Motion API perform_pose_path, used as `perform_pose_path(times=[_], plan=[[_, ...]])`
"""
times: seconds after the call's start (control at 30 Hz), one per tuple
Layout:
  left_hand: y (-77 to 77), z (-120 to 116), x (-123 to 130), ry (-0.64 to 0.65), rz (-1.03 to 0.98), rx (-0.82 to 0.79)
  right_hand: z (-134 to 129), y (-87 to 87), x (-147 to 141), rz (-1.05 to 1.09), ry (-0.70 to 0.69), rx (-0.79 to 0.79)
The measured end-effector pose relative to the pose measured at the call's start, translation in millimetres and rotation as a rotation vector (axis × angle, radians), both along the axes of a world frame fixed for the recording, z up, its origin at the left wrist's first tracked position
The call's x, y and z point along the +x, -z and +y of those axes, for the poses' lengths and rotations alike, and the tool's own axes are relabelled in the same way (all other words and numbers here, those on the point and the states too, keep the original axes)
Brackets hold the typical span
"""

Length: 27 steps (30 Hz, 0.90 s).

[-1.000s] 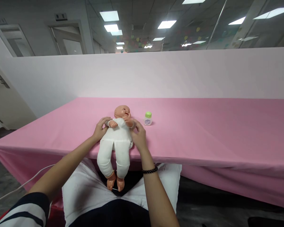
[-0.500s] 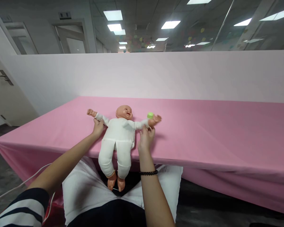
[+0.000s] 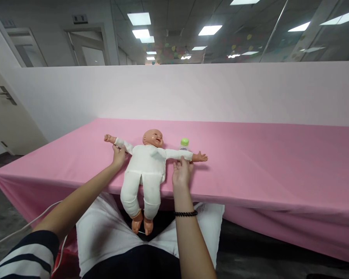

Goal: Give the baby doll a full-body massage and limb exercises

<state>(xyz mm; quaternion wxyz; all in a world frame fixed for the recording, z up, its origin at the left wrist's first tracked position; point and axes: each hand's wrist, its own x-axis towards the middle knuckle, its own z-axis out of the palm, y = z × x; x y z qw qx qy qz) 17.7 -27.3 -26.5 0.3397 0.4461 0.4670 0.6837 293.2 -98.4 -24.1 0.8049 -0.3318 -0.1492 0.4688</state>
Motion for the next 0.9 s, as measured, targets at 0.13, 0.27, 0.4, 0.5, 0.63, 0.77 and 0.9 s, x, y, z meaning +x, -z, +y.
perform_pose_path(times=[0.13,0.27,0.4,0.5,0.63,0.77,0.9], plan=[[-7.8,-16,12,0.070,0.460,0.285,-15,-13.4,-15,-0.324,0.069,0.177],[-10.0,-21,14,0.173,0.712,0.408,-21,-16.2,-31,-0.800,-0.025,0.315],[-9.2,-21,10,0.170,0.741,0.416,-23,-11.5,-36,-1.011,-0.036,0.313],[-9.6,-21,11,0.176,0.756,0.448,-24,-11.3,-37,-0.993,-0.036,0.311],[-8.3,-20,14,0.162,0.634,0.410,-22,-13.1,-38,-0.720,-0.042,0.264],[-6.0,-12,12,0.027,0.288,0.161,-16,-9.2,-23,-0.197,0.027,0.134],[-9.1,-4,7,0.063,-0.177,-0.196,-7,-1.3,6,0.196,-0.140,-0.063]])
